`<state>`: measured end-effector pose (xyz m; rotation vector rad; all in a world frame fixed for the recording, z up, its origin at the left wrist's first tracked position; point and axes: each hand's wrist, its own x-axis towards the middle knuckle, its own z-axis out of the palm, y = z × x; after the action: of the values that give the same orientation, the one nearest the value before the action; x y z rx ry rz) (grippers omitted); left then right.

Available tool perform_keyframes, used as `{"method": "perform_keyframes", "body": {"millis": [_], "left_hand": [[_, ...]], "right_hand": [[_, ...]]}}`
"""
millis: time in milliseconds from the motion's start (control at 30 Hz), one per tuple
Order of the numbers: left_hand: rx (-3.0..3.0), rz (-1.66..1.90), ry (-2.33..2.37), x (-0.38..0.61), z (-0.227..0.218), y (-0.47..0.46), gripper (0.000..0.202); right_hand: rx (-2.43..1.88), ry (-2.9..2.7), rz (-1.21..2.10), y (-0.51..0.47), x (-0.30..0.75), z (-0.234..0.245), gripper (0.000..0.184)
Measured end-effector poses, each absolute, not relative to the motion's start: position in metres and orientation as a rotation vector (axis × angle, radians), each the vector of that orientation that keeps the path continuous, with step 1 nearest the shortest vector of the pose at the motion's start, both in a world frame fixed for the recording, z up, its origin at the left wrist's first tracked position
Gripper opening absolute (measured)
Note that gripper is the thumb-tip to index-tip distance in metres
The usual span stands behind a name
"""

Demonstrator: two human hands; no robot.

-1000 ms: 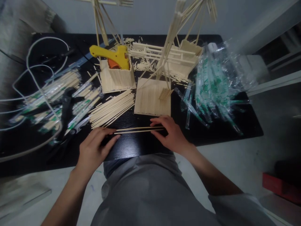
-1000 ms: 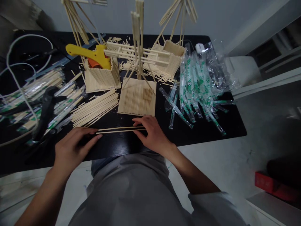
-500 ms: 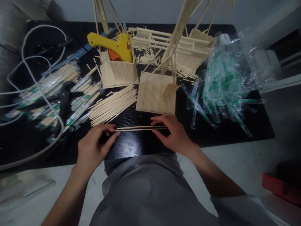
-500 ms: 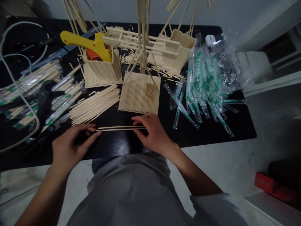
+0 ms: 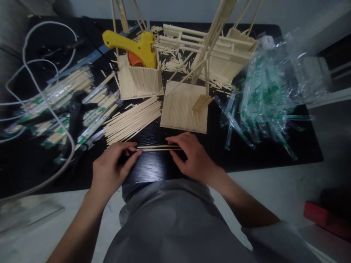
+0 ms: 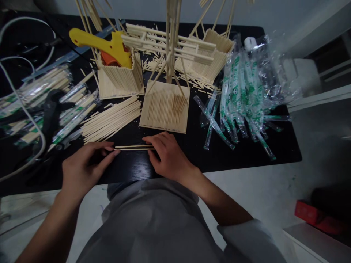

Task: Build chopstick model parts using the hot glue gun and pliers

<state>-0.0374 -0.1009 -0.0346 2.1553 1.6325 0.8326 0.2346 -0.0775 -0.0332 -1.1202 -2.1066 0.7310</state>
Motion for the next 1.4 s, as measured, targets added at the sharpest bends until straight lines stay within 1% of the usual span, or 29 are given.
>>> {"method": "perform_keyframes", "body": {"millis": [167,333,633,1133,1400], "left_hand": [[2.194,0.819,1.571,-0.036,-0.034,-0.098,0.022],[2.212,0.842,1.573,-0.038,-0.036,-0.098,0.015],[2.217,0.875,1.579,-0.036,-0.035,-0.097,0.013],[2.253,0.855,1.565,-0.037,-0.036,-0.098,0.013],[2.239,0.860,1.552,-0.039,-0.037,-0.100,0.014]], "right_hand": [[-1.104,-2.054,0.726,-0.078,0.228,-0.037,0.036],[-1.148,-2.068,0.754,-0.078,0.228,-0.034,0.036],[-1.151,-2.111,0.762,-0.076,0.222,-0.033,0.041],[-1.133,-2.089,0.732,-0.077,0.214,-0.039,0.023],[-1.104,-2.075,0.715,-0.076,0.214,-0.040,0.019]]}}
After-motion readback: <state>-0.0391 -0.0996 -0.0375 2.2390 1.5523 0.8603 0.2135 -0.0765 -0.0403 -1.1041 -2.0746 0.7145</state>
